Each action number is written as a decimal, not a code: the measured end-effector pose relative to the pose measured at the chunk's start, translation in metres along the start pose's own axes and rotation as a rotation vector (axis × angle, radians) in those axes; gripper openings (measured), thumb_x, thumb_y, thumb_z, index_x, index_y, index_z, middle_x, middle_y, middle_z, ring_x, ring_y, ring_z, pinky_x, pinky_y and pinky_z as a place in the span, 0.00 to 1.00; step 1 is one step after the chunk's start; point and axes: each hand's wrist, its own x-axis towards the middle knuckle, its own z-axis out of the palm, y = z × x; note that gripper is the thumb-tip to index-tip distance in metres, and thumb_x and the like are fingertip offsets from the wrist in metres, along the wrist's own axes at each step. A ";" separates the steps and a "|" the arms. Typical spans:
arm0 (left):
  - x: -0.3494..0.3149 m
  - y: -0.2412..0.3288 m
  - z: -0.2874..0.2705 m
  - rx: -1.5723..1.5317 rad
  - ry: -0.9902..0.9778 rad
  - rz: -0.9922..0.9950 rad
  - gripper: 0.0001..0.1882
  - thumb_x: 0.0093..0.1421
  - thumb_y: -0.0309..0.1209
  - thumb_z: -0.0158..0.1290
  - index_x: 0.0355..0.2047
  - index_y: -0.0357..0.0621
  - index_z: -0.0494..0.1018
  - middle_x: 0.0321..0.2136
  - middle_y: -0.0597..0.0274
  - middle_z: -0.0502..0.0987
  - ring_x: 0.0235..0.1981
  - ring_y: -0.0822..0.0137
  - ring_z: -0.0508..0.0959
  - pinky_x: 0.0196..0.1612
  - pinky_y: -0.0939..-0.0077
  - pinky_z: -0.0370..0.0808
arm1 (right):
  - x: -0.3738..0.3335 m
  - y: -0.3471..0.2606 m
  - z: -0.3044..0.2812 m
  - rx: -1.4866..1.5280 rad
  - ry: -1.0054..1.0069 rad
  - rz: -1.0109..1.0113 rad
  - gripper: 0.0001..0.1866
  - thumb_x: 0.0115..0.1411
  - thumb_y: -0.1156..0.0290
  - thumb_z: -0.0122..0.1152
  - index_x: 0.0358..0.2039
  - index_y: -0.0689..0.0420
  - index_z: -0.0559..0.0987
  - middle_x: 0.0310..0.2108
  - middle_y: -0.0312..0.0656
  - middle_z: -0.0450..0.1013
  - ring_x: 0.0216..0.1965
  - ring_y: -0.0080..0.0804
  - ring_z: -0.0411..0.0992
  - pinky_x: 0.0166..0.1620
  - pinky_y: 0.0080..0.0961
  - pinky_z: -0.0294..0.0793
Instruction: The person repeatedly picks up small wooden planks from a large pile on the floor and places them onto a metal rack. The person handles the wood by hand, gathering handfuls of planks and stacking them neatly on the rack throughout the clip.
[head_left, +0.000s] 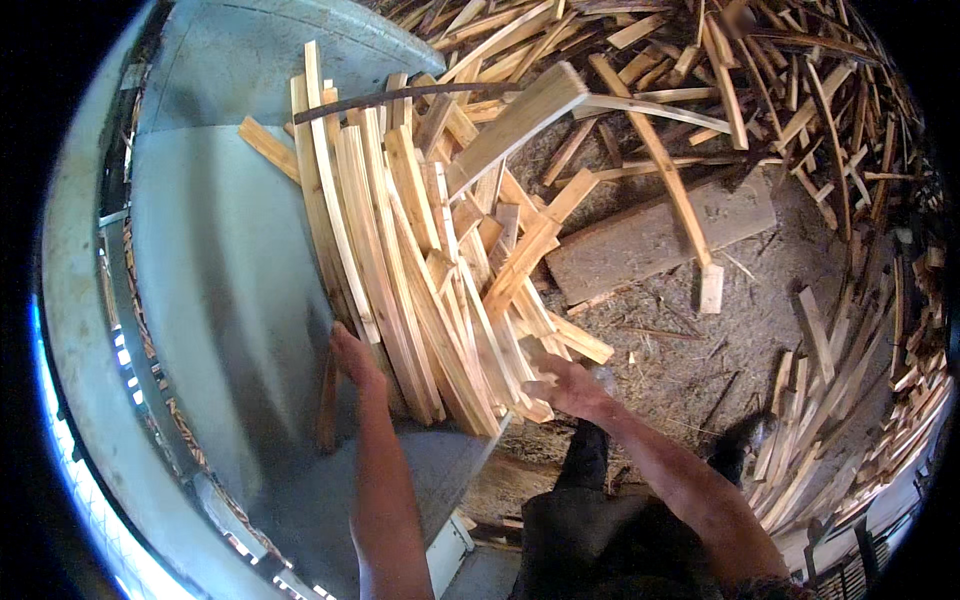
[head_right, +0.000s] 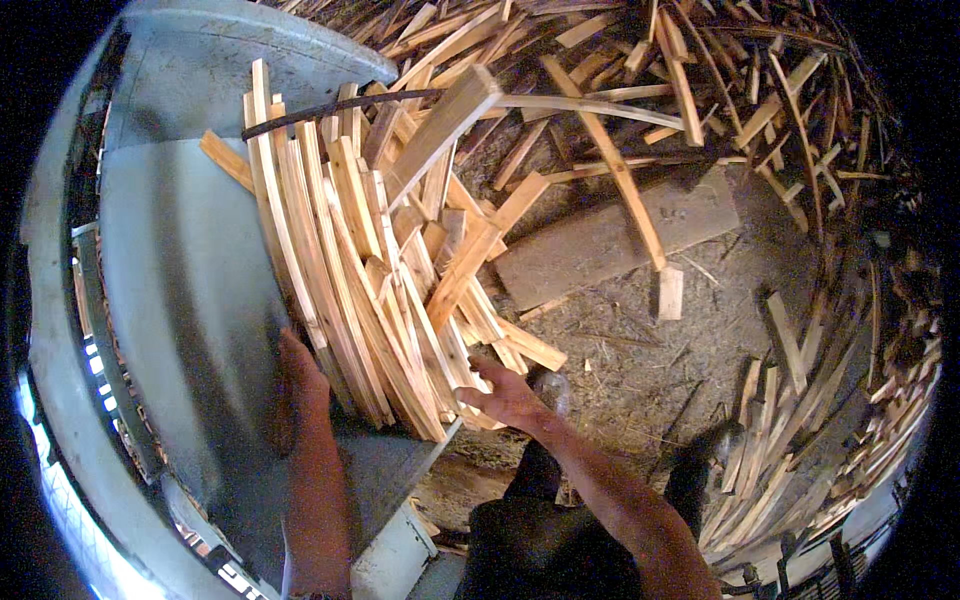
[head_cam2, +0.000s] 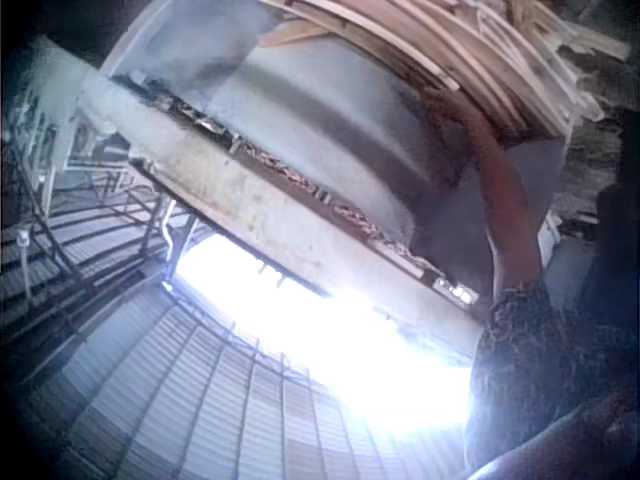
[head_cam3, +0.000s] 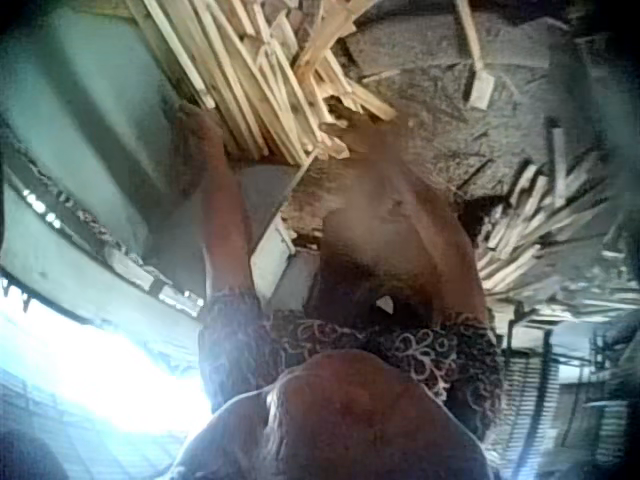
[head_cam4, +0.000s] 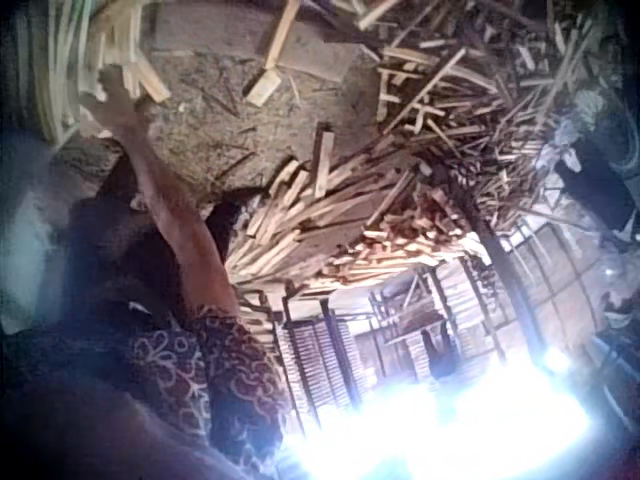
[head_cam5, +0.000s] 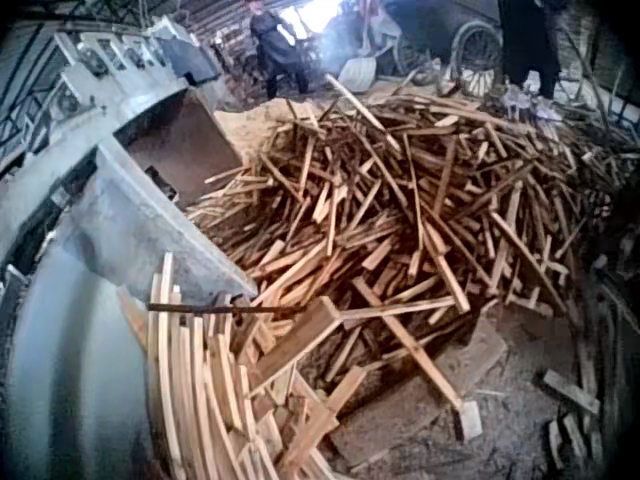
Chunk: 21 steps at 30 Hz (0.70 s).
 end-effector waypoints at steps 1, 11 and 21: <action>0.033 -0.043 -0.014 0.003 -0.022 -0.013 0.29 0.59 0.48 0.30 0.51 0.38 0.56 0.50 0.48 0.60 0.50 0.56 0.62 0.51 0.64 0.57 | 0.017 -0.003 0.017 -0.051 0.004 -0.015 0.42 0.46 0.50 0.59 0.54 0.64 0.55 0.52 0.52 0.57 0.56 0.40 0.53 0.56 0.32 0.52; -0.009 -0.076 -0.005 -0.259 -0.529 -0.325 0.35 0.57 0.58 0.26 0.55 0.45 0.52 0.51 0.51 0.59 0.50 0.55 0.62 0.51 0.63 0.59 | 0.091 0.015 0.078 0.350 0.165 -0.219 0.52 0.41 0.61 0.67 0.57 0.59 0.42 0.52 0.48 0.53 0.56 0.35 0.47 0.58 0.33 0.47; -0.055 -0.086 0.033 -0.630 -0.349 -0.389 0.30 0.57 0.52 0.32 0.48 0.38 0.62 0.44 0.49 0.66 0.45 0.55 0.67 0.49 0.65 0.64 | 0.053 -0.032 0.024 0.442 0.034 -0.067 0.57 0.38 0.68 0.70 0.58 0.59 0.36 0.51 0.51 0.57 0.53 0.35 0.55 0.55 0.32 0.54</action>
